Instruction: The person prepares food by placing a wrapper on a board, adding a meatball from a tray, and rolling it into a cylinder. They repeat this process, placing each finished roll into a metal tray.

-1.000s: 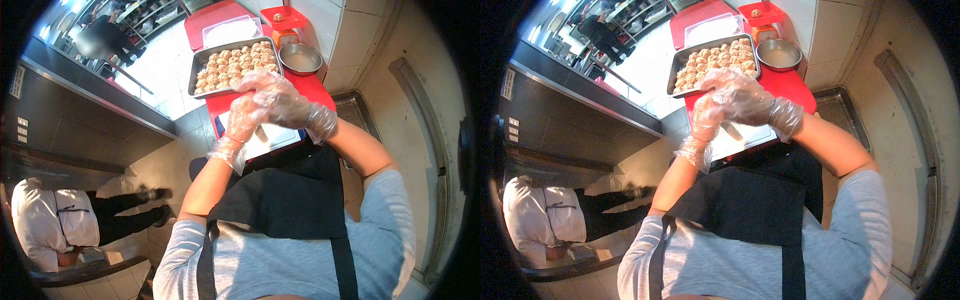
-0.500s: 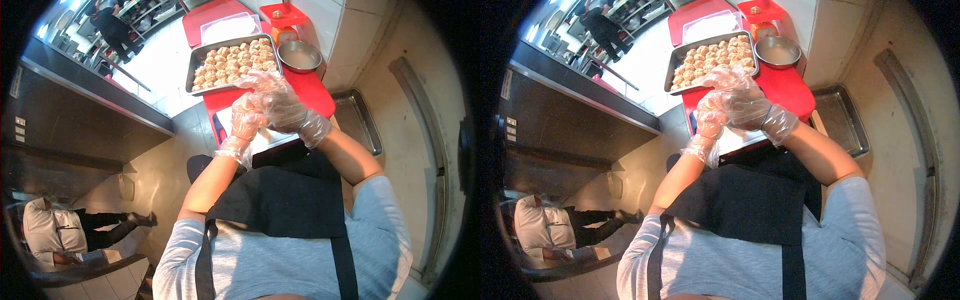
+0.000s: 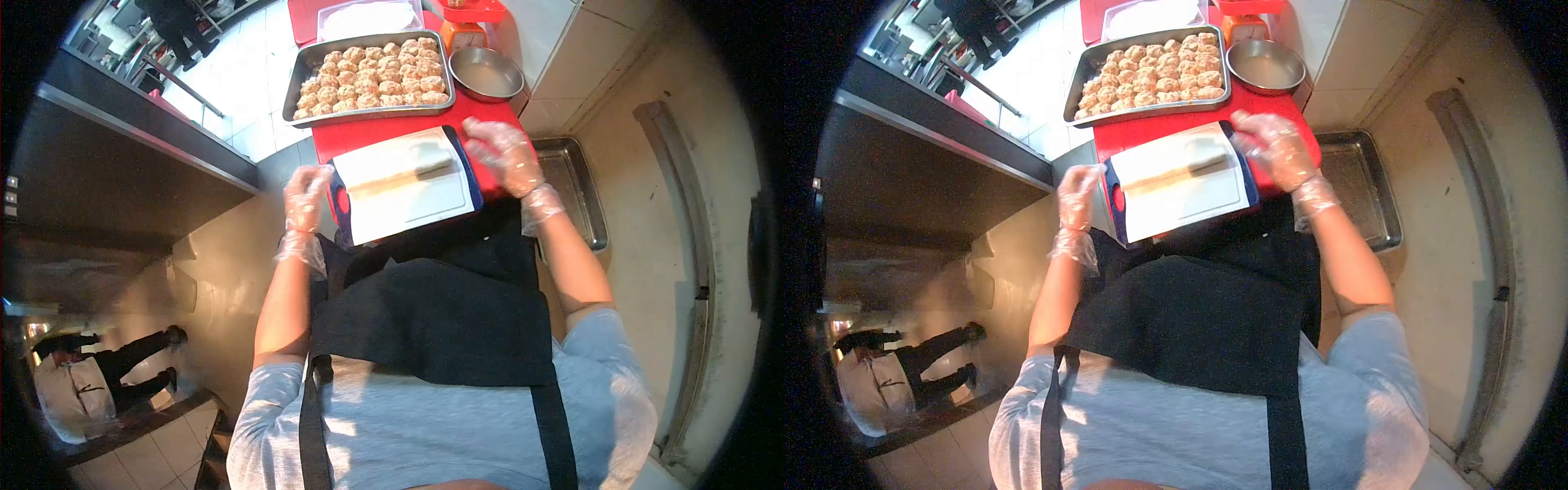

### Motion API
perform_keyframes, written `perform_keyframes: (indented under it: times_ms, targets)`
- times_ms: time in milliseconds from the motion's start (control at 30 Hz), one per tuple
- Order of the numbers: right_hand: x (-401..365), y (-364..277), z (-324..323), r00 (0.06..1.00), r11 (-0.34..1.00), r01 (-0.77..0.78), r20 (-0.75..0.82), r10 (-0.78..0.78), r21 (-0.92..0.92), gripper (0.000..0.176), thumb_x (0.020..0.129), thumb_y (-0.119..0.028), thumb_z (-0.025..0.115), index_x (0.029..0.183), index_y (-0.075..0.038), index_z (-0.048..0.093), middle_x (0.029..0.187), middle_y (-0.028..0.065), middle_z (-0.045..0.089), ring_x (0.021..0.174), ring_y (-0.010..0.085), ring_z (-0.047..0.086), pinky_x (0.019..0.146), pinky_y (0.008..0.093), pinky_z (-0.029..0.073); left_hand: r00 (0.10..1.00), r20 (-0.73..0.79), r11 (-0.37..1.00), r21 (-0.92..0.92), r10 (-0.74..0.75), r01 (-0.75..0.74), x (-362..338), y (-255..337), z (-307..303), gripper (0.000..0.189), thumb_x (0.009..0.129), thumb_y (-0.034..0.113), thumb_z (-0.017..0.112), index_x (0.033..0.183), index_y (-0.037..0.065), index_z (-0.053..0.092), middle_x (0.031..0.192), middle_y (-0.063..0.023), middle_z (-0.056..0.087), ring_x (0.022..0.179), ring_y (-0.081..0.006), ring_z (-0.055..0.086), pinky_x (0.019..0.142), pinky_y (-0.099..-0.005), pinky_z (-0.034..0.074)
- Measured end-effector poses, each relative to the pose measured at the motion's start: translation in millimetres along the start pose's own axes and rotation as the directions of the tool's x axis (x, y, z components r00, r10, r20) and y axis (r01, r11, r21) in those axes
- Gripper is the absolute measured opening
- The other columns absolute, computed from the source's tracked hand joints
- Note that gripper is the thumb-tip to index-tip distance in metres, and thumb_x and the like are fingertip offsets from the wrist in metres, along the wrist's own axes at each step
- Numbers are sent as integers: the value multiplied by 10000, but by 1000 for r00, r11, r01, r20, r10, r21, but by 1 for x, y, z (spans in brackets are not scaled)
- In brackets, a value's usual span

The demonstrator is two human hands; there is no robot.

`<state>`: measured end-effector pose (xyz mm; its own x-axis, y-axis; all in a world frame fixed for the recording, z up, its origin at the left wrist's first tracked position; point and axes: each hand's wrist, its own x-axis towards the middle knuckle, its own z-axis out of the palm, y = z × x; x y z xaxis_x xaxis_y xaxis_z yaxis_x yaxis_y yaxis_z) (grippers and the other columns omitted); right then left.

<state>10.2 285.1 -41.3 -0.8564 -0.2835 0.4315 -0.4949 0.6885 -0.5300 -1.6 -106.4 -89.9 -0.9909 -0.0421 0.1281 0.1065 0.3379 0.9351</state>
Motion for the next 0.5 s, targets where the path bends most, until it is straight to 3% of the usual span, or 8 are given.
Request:
perform_keyframes:
  times_ms: [33,67,100,133,167,233,400,500]
  targets:
    - [2,-2,16,992,987,70,111,-54,-145,487,848,-351,694,1235,-68,613,1217,151,637,1164,319,576,1019,430,433,991,61,967,219,116,-127,-3,10,12,363,795,279,767,1047,42,655,996,-113,684,991,-253,647,921,-398,485]
    - [1,9,39,970,957,147,226,-90,-249,533,824,-391,700,1235,-65,605,1227,144,627,1179,316,563,1025,449,419,947,183,799,509,264,-321,-6,21,28,459,776,320,768,1126,51,639,1098,-149,655,1070,-300,610,955,-417,461]
    - [3,5,59,944,917,225,307,-121,-329,552,814,-424,697,1242,-90,598,1267,145,598,1204,322,540,1037,457,401,893,334,720,534,303,-444,-2,20,44,601,777,407,750,1223,36,597,1204,-195,613,1162,-345,561,1017,-448,413]
    - [9,-6,72,933,931,214,345,-106,-294,546,817,-431,688,1259,-124,596,1290,151,578,1217,332,524,1040,459,393,854,448,645,576,265,-503,0,30,61,638,781,400,743,1276,44,555,1257,-182,583,1200,-348,526,1024,-449,405]
    - [20,-9,86,909,925,266,391,-145,-273,541,806,-438,682,1226,-108,593,1157,148,610,1141,333,562,976,449,433,827,475,591,588,300,-552,2,27,78,607,808,382,720,1290,57,544,1214,-178,587,1172,-358,523,989,-458,417]
    - [20,-4,121,948,916,304,181,-262,-263,451,803,-412,681,1119,-95,621,1115,149,608,1103,331,572,951,451,442,825,510,638,557,242,-532,9,15,98,481,836,339,691,1215,61,589,1135,-171,591,1112,-358,527,927,-474,429]
    - [18,22,132,916,954,225,378,-138,-197,444,784,-388,696,1117,-99,647,1145,155,605,1137,324,555,974,449,433,807,477,561,584,347,-586,5,-6,68,318,842,278,671,1059,50,631,1007,-152,602,967,-357,564,853,-477,441]
    - [15,18,132,935,959,237,306,-181,-154,540,775,-388,713,1224,-109,606,1167,152,602,1149,316,548,990,438,422,789,531,558,571,308,-602,7,-10,52,296,830,245,679,1044,46,630,970,-150,609,905,-359,585,829,-467,456]
